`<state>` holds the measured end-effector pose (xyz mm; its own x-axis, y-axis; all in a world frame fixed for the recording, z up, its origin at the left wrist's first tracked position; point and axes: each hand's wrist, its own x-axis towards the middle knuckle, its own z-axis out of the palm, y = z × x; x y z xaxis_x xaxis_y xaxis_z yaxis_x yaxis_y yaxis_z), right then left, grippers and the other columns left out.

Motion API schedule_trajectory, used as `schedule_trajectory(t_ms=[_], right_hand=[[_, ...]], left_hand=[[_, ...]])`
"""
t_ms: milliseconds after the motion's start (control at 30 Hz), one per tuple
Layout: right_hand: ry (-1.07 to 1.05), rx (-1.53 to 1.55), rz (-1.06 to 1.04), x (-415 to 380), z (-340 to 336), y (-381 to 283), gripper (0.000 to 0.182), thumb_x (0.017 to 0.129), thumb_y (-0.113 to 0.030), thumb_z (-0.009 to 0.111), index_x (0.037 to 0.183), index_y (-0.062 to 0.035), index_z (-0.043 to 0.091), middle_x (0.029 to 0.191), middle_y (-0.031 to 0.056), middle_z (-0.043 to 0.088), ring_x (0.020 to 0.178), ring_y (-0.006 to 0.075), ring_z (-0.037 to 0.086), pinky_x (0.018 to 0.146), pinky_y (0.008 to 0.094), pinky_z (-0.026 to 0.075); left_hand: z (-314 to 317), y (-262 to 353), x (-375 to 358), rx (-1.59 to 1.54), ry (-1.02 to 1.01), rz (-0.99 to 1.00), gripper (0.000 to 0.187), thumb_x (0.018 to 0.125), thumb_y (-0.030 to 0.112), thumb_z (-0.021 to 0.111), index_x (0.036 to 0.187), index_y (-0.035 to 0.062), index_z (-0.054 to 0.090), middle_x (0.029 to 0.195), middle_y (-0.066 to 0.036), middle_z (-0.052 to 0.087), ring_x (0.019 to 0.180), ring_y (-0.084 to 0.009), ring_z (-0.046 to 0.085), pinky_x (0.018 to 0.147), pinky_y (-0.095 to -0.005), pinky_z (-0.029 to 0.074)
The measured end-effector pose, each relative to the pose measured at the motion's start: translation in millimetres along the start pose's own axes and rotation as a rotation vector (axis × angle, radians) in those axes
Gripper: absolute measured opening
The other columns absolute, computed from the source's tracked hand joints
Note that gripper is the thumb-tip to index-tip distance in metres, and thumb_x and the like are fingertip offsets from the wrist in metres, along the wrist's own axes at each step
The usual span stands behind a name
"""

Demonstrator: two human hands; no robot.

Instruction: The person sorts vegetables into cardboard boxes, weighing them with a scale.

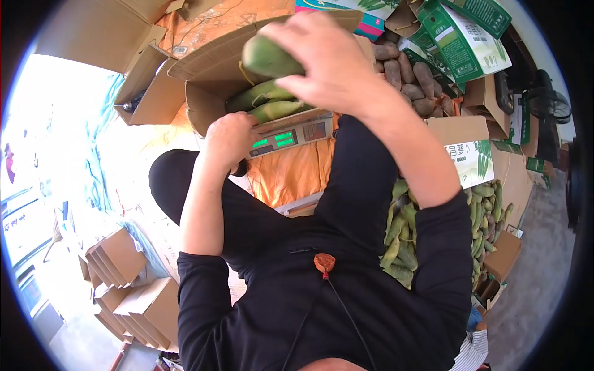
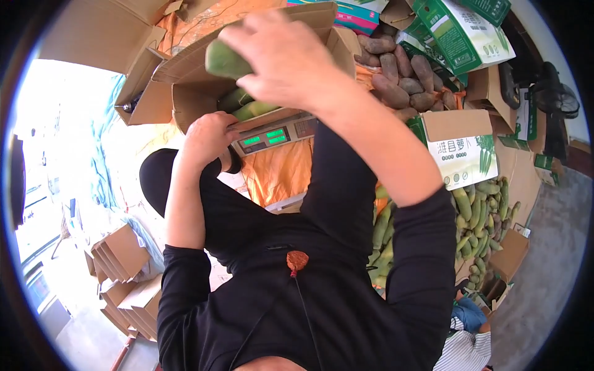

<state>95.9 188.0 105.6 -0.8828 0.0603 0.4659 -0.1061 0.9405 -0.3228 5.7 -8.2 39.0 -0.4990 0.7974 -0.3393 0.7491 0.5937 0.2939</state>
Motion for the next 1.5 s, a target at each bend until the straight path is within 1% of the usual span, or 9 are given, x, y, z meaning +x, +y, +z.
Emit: schedule_trajectory(t_ms=[267,400,533,733,900,1233,1367,1433,1500], right_hand=[[-0.397,-0.048,0.038,21,129,-27,0.034,0.072,-0.019,0.065,0.105,-0.0164,0.061,0.104,0.0071,0.057,0.107,0.0239,0.051,0.081,0.0422,0.044],[-0.359,-0.018,0.165,23,94,-15,0.045,0.074,-0.035,0.069,0.115,-0.0182,0.060,0.107,0.0073,0.059,0.105,0.0257,0.055,0.082,0.0416,0.047],[-0.087,0.007,0.376,1,34,41,0.032,0.077,-0.037,0.064,0.098,-0.0125,0.066,0.099,0.0094,0.065,0.093,0.0280,0.062,0.077,0.0410,0.050],[-0.139,-0.104,0.853,-44,-1,118,0.039,0.078,-0.046,0.062,0.094,-0.0102,0.067,0.099,0.0104,0.067,0.091,0.0294,0.063,0.079,0.0417,0.048],[-0.556,-0.226,0.988,-56,-3,130,0.061,0.074,-0.061,0.060,0.106,-0.0094,0.067,0.105,0.0123,0.067,0.099,0.0282,0.063,0.083,0.0415,0.048],[-0.710,-0.212,0.974,-65,18,138,0.062,0.076,-0.059,0.061,0.102,-0.0027,0.067,0.106,0.0162,0.066,0.099,0.0304,0.063,0.083,0.0416,0.048],[-0.695,-0.187,0.987,-65,22,140,0.057,0.079,-0.054,0.060,0.099,-0.0012,0.067,0.104,0.0173,0.066,0.098,0.0299,0.063,0.082,0.0403,0.049],[-0.695,-0.150,1.003,-63,24,142,0.056,0.079,-0.052,0.060,0.098,-0.0001,0.067,0.102,0.0182,0.066,0.098,0.0298,0.064,0.082,0.0396,0.049],[-0.769,-0.037,1.089,-59,24,145,0.054,0.081,-0.049,0.059,0.096,0.0018,0.067,0.099,0.0203,0.066,0.097,0.0297,0.064,0.082,0.0383,0.049]], left_hand=[[-10,-1,-6,-0.146,-0.111,0.079,0.040,0.071,0.014,0.068,0.111,0.0090,0.064,0.103,-0.018,0.064,0.095,-0.0342,0.060,0.084,-0.0423,0.047],[-9,-8,-8,-0.274,0.080,0.167,0.034,0.074,0.011,0.067,0.107,0.0049,0.064,0.100,-0.019,0.064,0.093,-0.0342,0.061,0.081,-0.0393,0.048],[-16,-16,-8,-0.453,0.319,0.106,0.023,0.079,0.012,0.065,0.099,0.0028,0.067,0.096,-0.017,0.065,0.090,-0.0322,0.063,0.079,-0.0372,0.049],[-36,-41,-15,-0.490,0.654,-0.159,0.016,0.085,0.009,0.064,0.098,0.0001,0.064,0.085,-0.006,0.067,0.080,-0.0098,0.062,0.072,-0.0233,0.049],[-73,-74,-29,-0.287,0.511,-0.306,0.025,0.086,0.019,0.065,0.098,-0.0019,0.062,0.085,-0.009,0.067,0.079,-0.0139,0.063,0.073,-0.0278,0.049],[-64,-127,16,-0.092,-0.050,-0.460,0.071,0.081,0.062,0.055,0.081,-0.0076,0.067,0.067,-0.018,0.064,0.071,-0.0276,0.066,0.074,-0.0380,0.050],[-54,-121,31,-0.192,-0.149,-0.513,0.072,0.081,0.062,0.055,0.081,-0.0084,0.067,0.064,-0.016,0.064,0.066,-0.0265,0.067,0.075,-0.0375,0.051],[-51,-115,36,-0.155,-0.186,-0.537,0.062,0.085,0.057,0.054,0.083,-0.0038,0.067,0.065,-0.013,0.064,0.054,-0.0209,0.062,0.051,-0.0342,0.048],[-43,-114,37,-0.216,-0.163,-0.543,0.060,0.085,0.053,0.055,0.084,-0.0058,0.067,0.068,-0.015,0.066,0.057,-0.0232,0.065,0.061,-0.0346,0.050]])
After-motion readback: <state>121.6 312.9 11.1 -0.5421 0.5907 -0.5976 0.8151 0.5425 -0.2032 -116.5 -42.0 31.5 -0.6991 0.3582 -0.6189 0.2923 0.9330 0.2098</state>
